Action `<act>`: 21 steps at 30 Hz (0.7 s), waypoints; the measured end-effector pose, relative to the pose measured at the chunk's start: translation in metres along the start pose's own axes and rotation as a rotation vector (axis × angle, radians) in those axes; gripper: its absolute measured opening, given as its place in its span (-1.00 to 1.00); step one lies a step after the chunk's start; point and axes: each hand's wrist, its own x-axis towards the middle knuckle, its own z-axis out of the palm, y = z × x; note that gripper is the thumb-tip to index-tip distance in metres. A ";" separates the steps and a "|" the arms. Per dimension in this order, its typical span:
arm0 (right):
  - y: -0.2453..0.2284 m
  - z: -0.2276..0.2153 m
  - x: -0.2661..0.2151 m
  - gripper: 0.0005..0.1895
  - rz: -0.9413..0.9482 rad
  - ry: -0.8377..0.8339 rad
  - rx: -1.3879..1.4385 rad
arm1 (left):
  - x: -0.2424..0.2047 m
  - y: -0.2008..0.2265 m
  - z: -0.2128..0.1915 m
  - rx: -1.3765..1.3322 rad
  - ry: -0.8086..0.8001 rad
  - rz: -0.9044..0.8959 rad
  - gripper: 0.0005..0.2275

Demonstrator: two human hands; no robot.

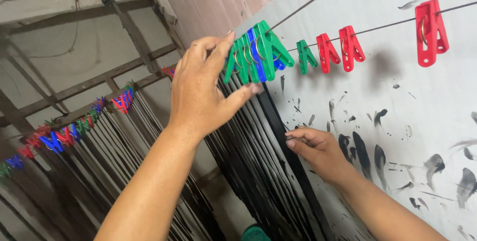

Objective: The person repeatedly rubs a black strap with a small tool on a workbench, then hangs the strap on a line using a clothespin. The person repeats this process with multiple straps.

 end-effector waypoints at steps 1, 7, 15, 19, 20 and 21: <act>-0.007 0.002 0.001 -0.82 -0.004 -0.001 0.003 | 0.002 0.003 0.000 0.004 0.001 0.003 -0.24; -0.025 0.007 0.009 -0.80 0.171 0.078 -0.006 | 0.002 0.005 -0.001 0.027 0.018 -0.099 -0.57; -0.030 0.010 0.022 -0.75 0.217 -0.038 -0.001 | -0.001 -0.006 -0.016 -0.068 0.051 0.035 -0.75; -0.009 0.006 0.031 -0.77 -0.018 -0.098 0.201 | -0.008 -0.024 -0.009 -0.043 0.042 -0.014 -0.63; -0.012 0.006 0.032 -0.76 -0.029 -0.102 0.208 | -0.009 -0.024 -0.010 -0.045 0.026 -0.014 -0.58; -0.014 0.007 0.032 -0.76 -0.040 -0.106 0.215 | -0.009 -0.025 -0.012 -0.045 0.011 -0.014 -0.52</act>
